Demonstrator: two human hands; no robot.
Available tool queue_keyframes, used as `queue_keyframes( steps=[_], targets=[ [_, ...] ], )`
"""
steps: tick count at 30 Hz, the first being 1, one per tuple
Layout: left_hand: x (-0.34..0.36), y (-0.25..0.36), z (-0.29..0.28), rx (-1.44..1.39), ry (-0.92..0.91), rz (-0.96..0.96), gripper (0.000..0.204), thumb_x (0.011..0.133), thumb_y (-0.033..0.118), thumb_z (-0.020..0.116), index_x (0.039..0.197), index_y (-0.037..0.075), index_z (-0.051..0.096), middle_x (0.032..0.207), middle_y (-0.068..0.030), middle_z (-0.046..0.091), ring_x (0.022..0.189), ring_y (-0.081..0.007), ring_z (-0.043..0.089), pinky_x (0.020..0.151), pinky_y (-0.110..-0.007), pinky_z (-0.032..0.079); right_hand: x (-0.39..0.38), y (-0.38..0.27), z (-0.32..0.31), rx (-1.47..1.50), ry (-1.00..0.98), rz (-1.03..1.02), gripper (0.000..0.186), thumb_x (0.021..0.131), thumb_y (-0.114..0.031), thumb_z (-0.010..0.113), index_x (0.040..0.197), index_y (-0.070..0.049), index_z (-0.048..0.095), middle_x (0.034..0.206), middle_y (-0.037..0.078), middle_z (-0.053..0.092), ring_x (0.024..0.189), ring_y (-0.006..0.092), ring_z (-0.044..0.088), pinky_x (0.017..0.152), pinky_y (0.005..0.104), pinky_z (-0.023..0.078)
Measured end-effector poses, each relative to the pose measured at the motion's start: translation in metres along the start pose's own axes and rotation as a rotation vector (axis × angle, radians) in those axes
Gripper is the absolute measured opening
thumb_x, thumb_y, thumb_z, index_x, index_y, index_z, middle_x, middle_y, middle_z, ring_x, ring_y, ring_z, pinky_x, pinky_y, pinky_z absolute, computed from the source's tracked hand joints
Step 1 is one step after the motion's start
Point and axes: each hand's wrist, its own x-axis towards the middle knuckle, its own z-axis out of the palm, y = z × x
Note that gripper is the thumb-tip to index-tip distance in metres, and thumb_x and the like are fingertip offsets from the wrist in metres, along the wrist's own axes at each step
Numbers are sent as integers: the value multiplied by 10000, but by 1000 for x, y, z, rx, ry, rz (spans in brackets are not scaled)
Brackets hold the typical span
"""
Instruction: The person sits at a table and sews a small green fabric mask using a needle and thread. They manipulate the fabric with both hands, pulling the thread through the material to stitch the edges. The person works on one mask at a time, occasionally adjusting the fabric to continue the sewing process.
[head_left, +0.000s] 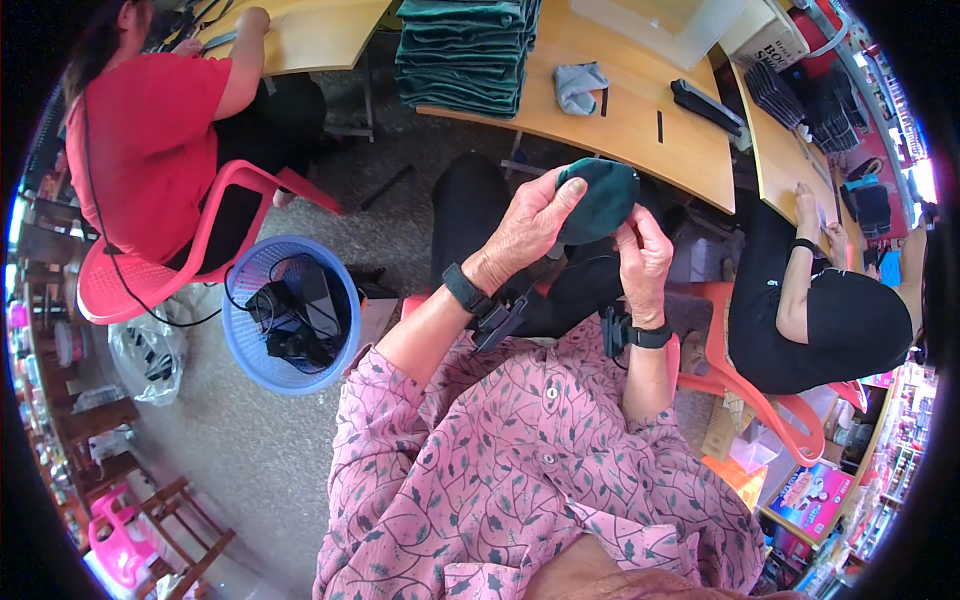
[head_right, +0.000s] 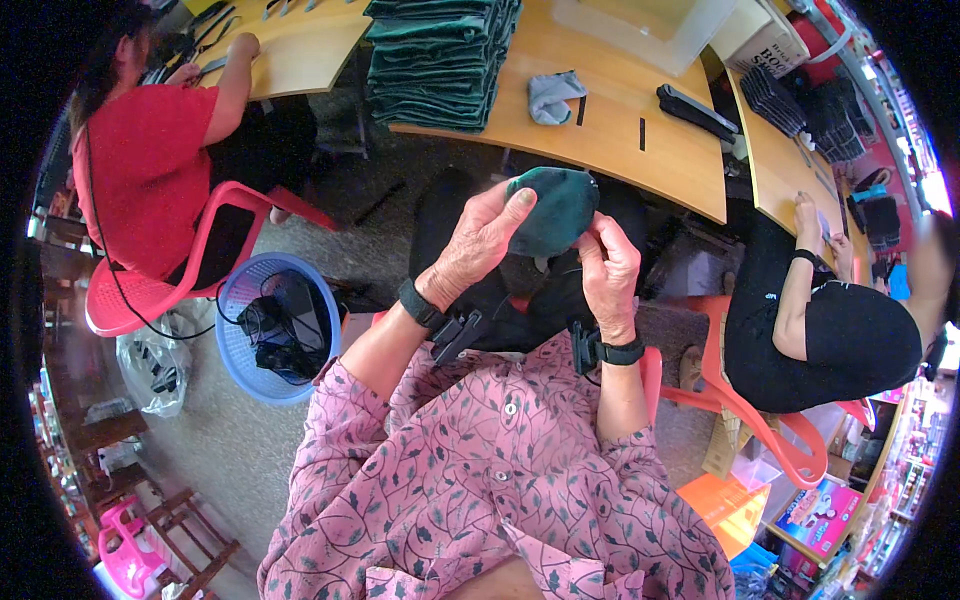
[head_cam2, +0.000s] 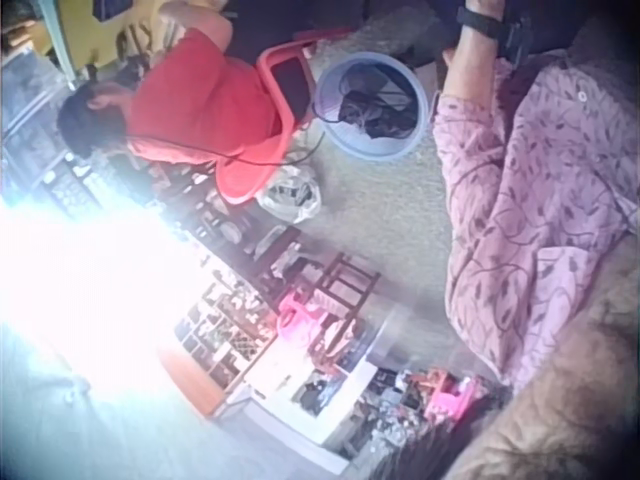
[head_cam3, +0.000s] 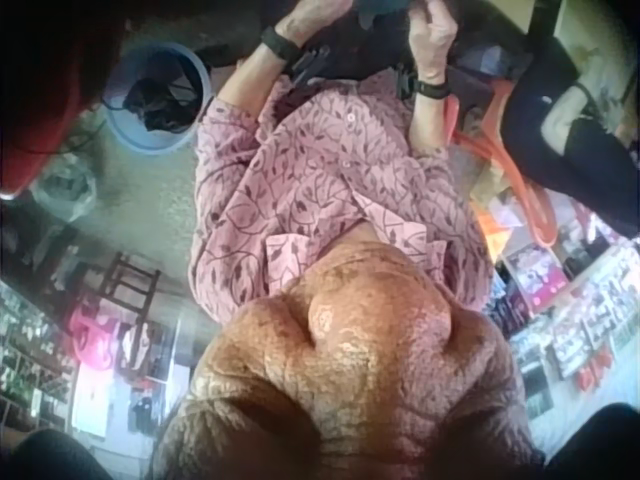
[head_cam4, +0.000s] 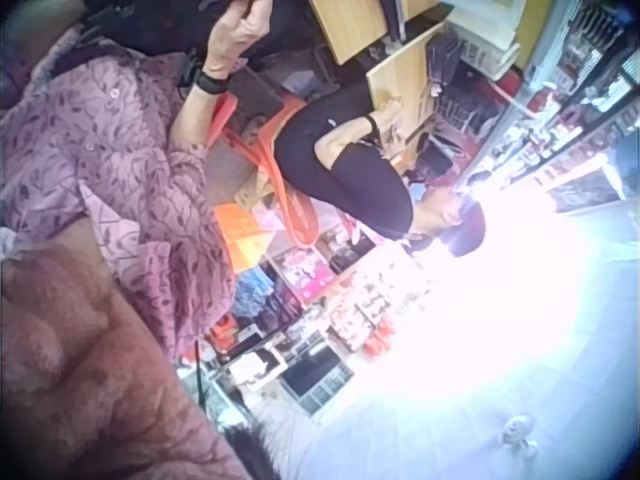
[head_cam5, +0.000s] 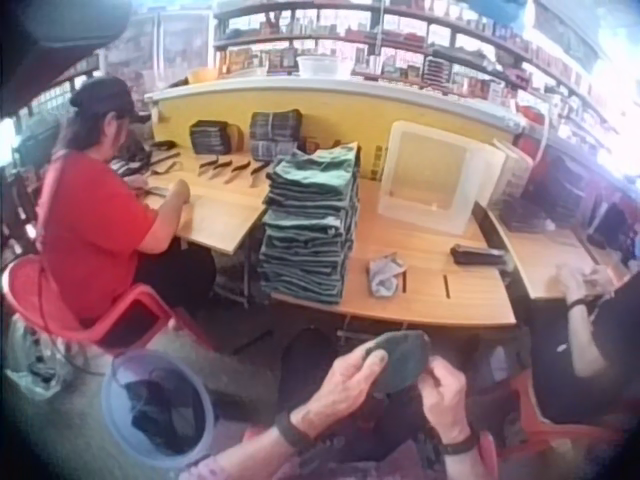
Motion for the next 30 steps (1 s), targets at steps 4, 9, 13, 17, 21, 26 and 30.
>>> queue_keyframes(
  steps=[4, 9, 13, 17, 21, 26, 30],
  targets=[
    [0, -1, -1, -3, -27, -2, 325, 1032, 224, 494, 1261, 10, 578, 1081, -6, 648, 979, -68, 560, 863, -250, 490, -1, 0, -2, -12, -39, 7, 104, 895, 63, 591, 978, 18, 633, 797, -23, 582, 682, 54, 504, 611, 220, 432],
    [-2, -1, 0, 73, -103, -82, 309, 1028, 234, 502, 1240, 27, 589, 1016, -3, 650, 911, -65, 556, 809, -253, 497, -5, 4, -1, 41, -6, 37, 62, 911, 44, 584, 908, -6, 619, 758, -50, 548, 660, 44, 487, 591, 212, 412],
    [-3, -5, -1, 262, -144, -77, 301, 1022, 253, 515, 1216, 40, 600, 981, 8, 640, 882, -75, 556, 788, -257, 490, -7, -1, 2, 107, 53, 97, 81, 922, 28, 582, 883, -32, 619, 730, -58, 537, 652, 38, 485, 589, 201, 406],
    [-2, -1, 0, 217, -137, 75, 285, 996, 264, 562, 1167, 48, 632, 930, -12, 656, 836, -88, 574, 756, -267, 491, -7, 3, -1, 67, 18, 60, 70, 922, 21, 590, 884, -30, 619, 728, -56, 537, 652, 36, 485, 592, 198, 405],
    [-4, 22, -4, -21, -139, -80, 382, 1004, 324, 545, 1227, 20, 608, 1086, -24, 656, 1009, -87, 571, 912, -286, 474, -5, -5, 0, 52, -1, 13, 74, 919, 25, 594, 875, -31, 616, 727, -54, 537, 648, 40, 485, 588, 201, 406],
    [-2, 6, -7, 40, -90, -87, 388, 1024, 329, 504, 1191, 2, 629, 1033, -27, 671, 948, -80, 583, 848, -271, 492, -6, -2, 2, 30, 25, -8, 69, 918, 22, 600, 874, -29, 614, 723, -56, 530, 647, 42, 484, 586, 205, 403],
    [-2, 2, -6, 218, -61, -68, 386, 1029, 324, 494, 1174, -5, 633, 995, -19, 678, 921, -71, 575, 822, -263, 494, -7, -3, 3, 44, 83, 44, 66, 921, 11, 606, 868, -29, 608, 716, -59, 519, 641, 42, 471, 573, 208, 390]
  ],
)
